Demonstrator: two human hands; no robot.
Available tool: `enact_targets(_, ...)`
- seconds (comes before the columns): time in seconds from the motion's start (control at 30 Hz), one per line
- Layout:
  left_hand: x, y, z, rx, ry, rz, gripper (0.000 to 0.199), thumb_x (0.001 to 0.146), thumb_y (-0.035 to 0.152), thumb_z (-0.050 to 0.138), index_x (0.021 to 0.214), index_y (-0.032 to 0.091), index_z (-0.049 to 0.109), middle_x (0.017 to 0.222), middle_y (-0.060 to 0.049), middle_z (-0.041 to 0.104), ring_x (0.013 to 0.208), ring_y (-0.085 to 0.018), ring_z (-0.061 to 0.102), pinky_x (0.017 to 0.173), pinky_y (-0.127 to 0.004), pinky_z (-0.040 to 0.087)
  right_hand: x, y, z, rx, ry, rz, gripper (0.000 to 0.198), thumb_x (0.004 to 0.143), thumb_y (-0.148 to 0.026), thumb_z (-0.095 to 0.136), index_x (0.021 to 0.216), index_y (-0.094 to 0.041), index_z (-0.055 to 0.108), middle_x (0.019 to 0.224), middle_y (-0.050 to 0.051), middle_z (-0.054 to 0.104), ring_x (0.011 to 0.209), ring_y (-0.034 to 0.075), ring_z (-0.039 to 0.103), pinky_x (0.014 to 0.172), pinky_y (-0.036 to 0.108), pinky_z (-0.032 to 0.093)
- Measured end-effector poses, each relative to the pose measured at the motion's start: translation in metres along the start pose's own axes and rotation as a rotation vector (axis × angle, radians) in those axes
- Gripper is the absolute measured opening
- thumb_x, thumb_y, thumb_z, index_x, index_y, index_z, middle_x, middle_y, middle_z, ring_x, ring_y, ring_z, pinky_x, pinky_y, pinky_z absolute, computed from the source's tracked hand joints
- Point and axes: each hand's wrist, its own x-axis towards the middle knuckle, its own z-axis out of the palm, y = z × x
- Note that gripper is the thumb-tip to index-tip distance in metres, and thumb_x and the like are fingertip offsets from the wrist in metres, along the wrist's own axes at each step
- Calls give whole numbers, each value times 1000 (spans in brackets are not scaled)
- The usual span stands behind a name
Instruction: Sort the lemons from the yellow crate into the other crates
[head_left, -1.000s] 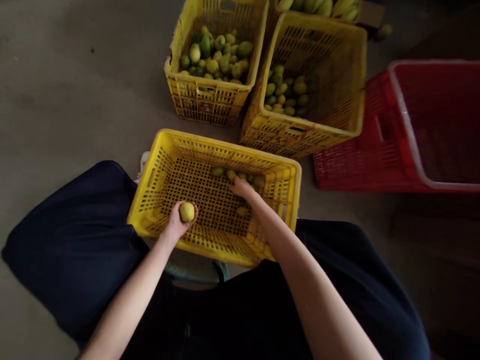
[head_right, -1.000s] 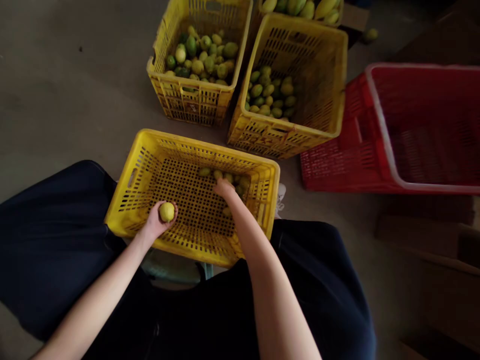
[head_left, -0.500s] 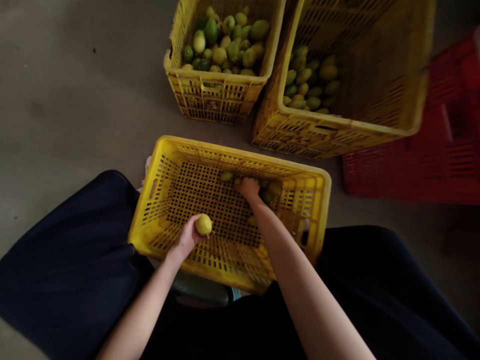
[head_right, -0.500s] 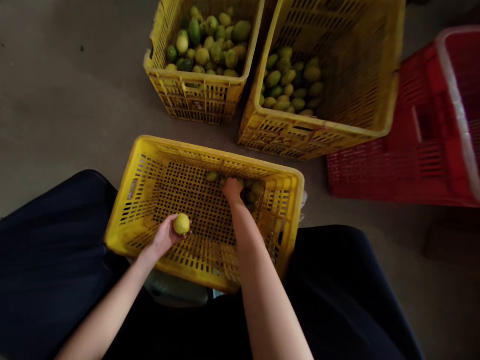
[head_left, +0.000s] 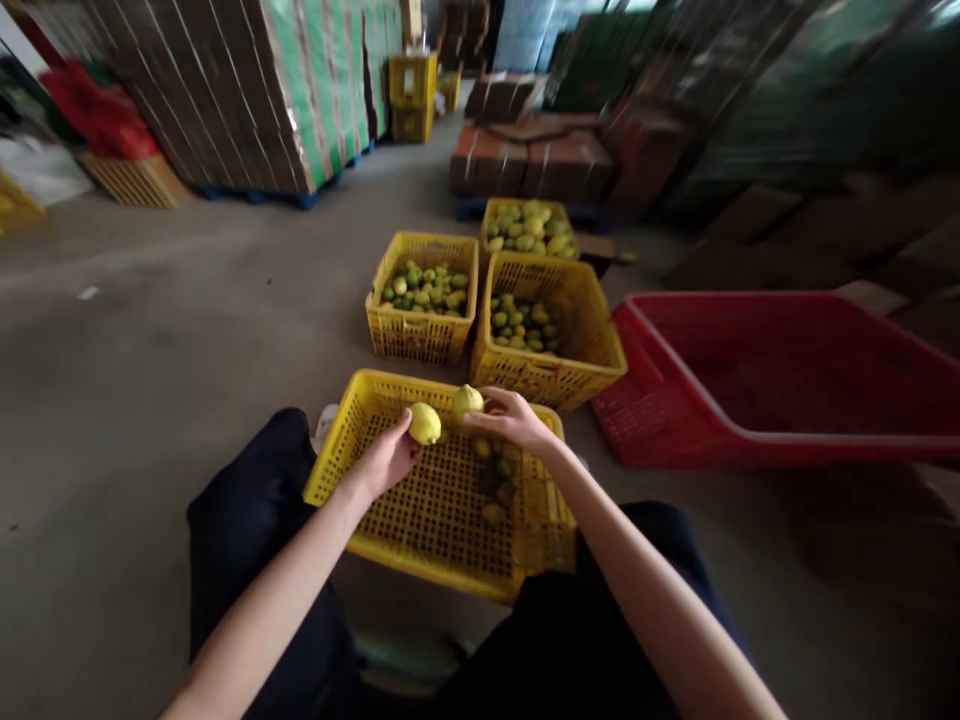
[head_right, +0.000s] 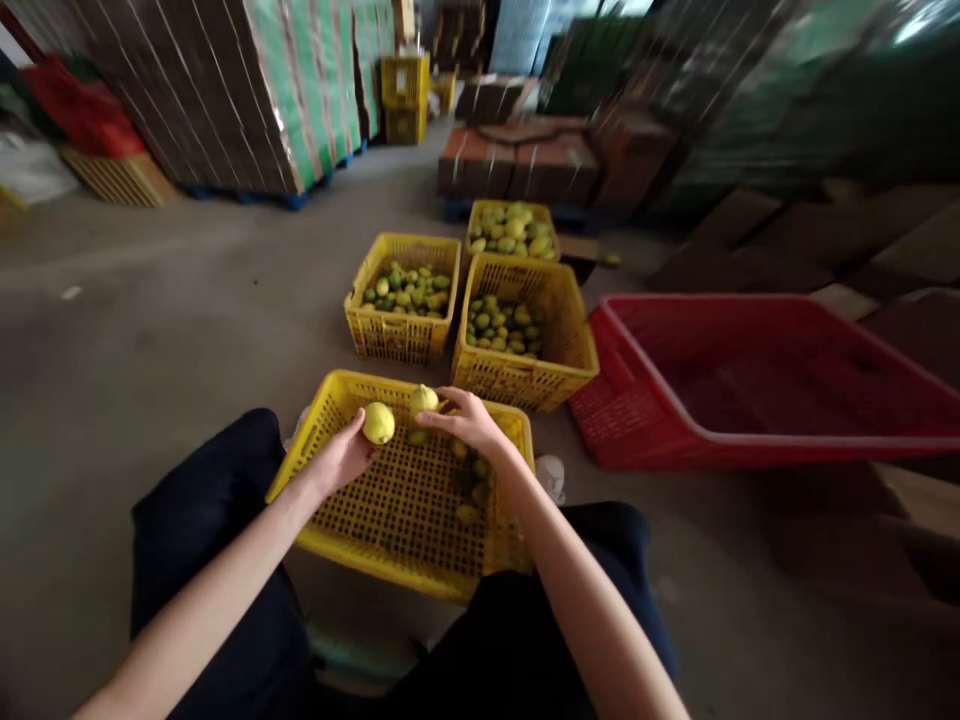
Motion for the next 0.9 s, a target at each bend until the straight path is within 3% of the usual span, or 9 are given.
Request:
enact_targets(0.1, 3, 38, 35, 27, -125, 65, 33, 93, 34, 58, 115, 10, 65, 99, -10, 72, 66, -9, 62, 56, -18, 49, -30, -34, -11, 305, 14, -45, 47, 63, -55, 78, 89, -16, 69, 77, 1, 65, 69, 15, 56, 62, 26, 45)
enact_targets(0.23, 12, 54, 62, 55, -208, 145, 25, 87, 23, 67, 108, 9, 66, 91, -8, 72, 71, -11, 66, 69, -19, 56, -35, -34, -3, 531, 117, -48, 50, 58, -59, 80, 81, -17, 68, 67, -1, 59, 58, 11, 47, 52, 24, 38)
enact_targets(0.33, 22, 41, 59, 57, -253, 190, 29, 82, 24, 73, 107, 12, 67, 95, -6, 71, 83, -13, 68, 82, -22, 56, -23, -22, 14, 623, 177, -22, 46, 62, -59, 78, 78, -18, 66, 66, -1, 58, 57, 11, 45, 51, 24, 37)
enact_targets(0.5, 26, 27, 43, 230, -237, 170, 63, 71, 64, 72, 107, 13, 66, 100, -9, 69, 97, -22, 64, 89, -33, 52, -17, -24, 37, 627, 175, -52, 44, 59, -57, 81, 73, -18, 64, 61, -2, 54, 54, 10, 41, 49, 24, 33)
enact_targets(0.57, 24, 32, 40, 383, -139, 272, 68, 67, 73, 68, 102, 15, 66, 97, -7, 68, 95, -23, 62, 83, -33, 51, -18, -27, 43, 645, 175, -61, 43, 61, -57, 79, 76, -19, 66, 62, -2, 55, 54, 10, 41, 49, 24, 34)
enact_targets(0.63, 20, 38, 40, 584, -43, 428, 61, 69, 73, 66, 91, 16, 66, 88, -4, 66, 88, -21, 59, 77, -30, 47, -20, -29, 46, 665, 176, -57, 41, 63, -56, 78, 76, -19, 67, 63, -1, 56, 54, 10, 42, 49, 25, 36)
enact_targets(0.73, 15, 42, 40, 818, -22, 572, 51, 74, 69, 63, 79, 18, 64, 76, -1, 61, 76, -17, 54, 70, -27, 42, -22, -26, 50, 724, 186, -32, 39, 64, -54, 79, 75, -19, 67, 63, -1, 57, 54, 11, 44, 49, 24, 38)
enact_targets(0.8, 15, 40, 39, 824, -35, 512, 52, 75, 70, 60, 80, 18, 64, 75, -1, 60, 72, -15, 53, 66, -27, 41, -24, -23, 50, 774, 188, -22, 36, 64, -50, 80, 77, -18, 68, 63, -1, 58, 54, 11, 45, 48, 24, 38)
enact_targets(0.9, 18, 35, 39, 632, -33, 311, 62, 72, 76, 58, 86, 16, 63, 76, -3, 62, 67, -15, 54, 59, -26, 39, -27, -23, 48, 837, 188, -32, 32, 66, -45, 81, 78, -18, 69, 63, -2, 59, 52, 9, 46, 49, 23, 38)
